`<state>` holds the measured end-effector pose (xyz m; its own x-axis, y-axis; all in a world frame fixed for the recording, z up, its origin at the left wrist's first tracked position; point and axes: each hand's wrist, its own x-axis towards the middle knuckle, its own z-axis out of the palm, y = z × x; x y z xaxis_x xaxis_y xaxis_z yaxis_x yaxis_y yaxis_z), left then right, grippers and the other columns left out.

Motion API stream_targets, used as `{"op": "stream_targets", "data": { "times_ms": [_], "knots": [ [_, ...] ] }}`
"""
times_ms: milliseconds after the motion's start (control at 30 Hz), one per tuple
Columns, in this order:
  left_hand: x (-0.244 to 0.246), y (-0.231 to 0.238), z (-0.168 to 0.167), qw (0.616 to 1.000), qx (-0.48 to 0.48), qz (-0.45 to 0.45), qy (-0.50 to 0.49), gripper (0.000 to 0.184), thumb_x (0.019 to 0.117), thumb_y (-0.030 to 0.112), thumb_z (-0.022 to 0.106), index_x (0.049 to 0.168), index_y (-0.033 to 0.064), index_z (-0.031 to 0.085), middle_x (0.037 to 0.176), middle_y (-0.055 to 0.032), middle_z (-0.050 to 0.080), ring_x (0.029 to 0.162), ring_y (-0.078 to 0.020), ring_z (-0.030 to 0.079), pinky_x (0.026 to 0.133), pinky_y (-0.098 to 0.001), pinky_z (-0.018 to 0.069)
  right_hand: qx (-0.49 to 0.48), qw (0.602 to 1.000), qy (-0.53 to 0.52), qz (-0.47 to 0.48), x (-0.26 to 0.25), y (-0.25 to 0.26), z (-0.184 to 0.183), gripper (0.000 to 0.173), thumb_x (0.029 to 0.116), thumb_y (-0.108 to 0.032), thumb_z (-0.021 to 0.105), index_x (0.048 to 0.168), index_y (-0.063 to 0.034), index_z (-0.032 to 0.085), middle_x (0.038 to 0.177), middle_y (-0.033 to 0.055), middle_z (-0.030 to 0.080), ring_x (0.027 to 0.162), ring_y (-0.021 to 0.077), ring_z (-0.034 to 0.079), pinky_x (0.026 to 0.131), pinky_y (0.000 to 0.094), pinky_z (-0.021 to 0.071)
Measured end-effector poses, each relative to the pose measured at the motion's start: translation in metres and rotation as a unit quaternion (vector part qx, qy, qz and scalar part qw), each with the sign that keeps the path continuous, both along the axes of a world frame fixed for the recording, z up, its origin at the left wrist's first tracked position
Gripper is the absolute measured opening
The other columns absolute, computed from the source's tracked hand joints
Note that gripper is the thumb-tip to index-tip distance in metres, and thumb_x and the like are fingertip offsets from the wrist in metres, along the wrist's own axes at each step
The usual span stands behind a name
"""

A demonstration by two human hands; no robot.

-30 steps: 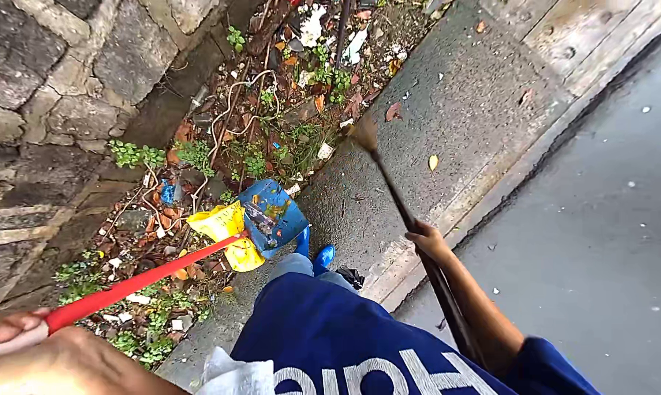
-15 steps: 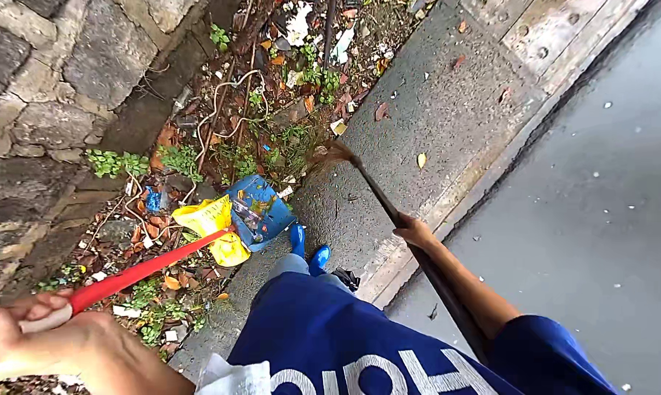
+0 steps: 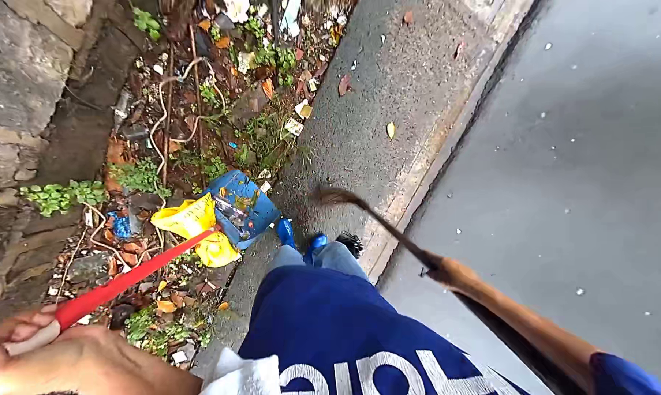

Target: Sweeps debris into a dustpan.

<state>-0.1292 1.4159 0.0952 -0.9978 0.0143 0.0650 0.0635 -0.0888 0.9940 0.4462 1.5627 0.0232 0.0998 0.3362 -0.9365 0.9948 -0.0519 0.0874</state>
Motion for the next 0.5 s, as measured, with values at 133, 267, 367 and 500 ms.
{"op": "stream_targets", "data": {
  "times_ms": [133, 267, 367, 500],
  "knots": [
    [0.003, 0.008, 0.011, 1.000, 0.009, -0.005, 0.009, 0.034, 0.1052, -0.003, 0.025, 0.079, 0.0041, 0.046, 0.053, 0.0017, 0.047, 0.049, -0.0100, 0.055, 0.056, -0.0237, 0.0548, 0.132, 0.986, 0.033, -0.098, -0.014, 0.042, 0.009, 0.071, 0.1017, -0.015, 0.062, 0.163, -0.0069, 0.028, 0.130, 0.0352, 0.062, 0.119, 0.0520, 0.062, 0.102, 0.0672, 0.0444],
    [0.006, 0.035, 0.008, 0.999, 0.020, -0.015, 0.031, 0.033, 0.1084, 0.000, 0.030, 0.081, 0.0040, 0.048, 0.053, 0.0026, 0.048, 0.047, -0.0091, 0.055, 0.053, -0.0227, 0.0541, 0.132, 0.966, 0.142, -0.171, -0.036, 0.020, 0.020, 0.070, 0.0998, -0.013, 0.064, 0.163, -0.0096, 0.032, 0.128, 0.0315, 0.064, 0.110, 0.0456, 0.067, 0.097, 0.0631, 0.0503],
    [0.016, 0.059, 0.006, 0.998, 0.030, -0.018, 0.056, 0.032, 0.1081, 0.000, 0.032, 0.081, 0.0032, 0.048, 0.053, 0.0018, 0.048, 0.047, -0.0101, 0.055, 0.052, -0.0233, 0.0537, 0.017, 0.964, 0.221, -0.149, -0.048, 0.040, -0.002, 0.069, 0.0989, -0.011, 0.065, 0.161, -0.0104, 0.036, 0.136, 0.0259, 0.062, 0.119, 0.0379, 0.065, 0.104, 0.0569, 0.0490],
    [0.059, 0.096, 0.031, 0.997, 0.015, 0.013, 0.072, 0.032, 0.1091, 0.001, 0.030, 0.082, 0.0042, 0.047, 0.052, 0.0025, 0.047, 0.046, -0.0089, 0.054, 0.050, -0.0220, 0.0533, 0.023, 0.972, 0.236, -0.008, -0.031, 0.162, -0.082, 0.060, 0.0965, -0.013, 0.067, 0.153, -0.0053, 0.046, 0.130, 0.0314, 0.064, 0.121, 0.0494, 0.062, 0.104, 0.0685, 0.0448]
  ]
}}
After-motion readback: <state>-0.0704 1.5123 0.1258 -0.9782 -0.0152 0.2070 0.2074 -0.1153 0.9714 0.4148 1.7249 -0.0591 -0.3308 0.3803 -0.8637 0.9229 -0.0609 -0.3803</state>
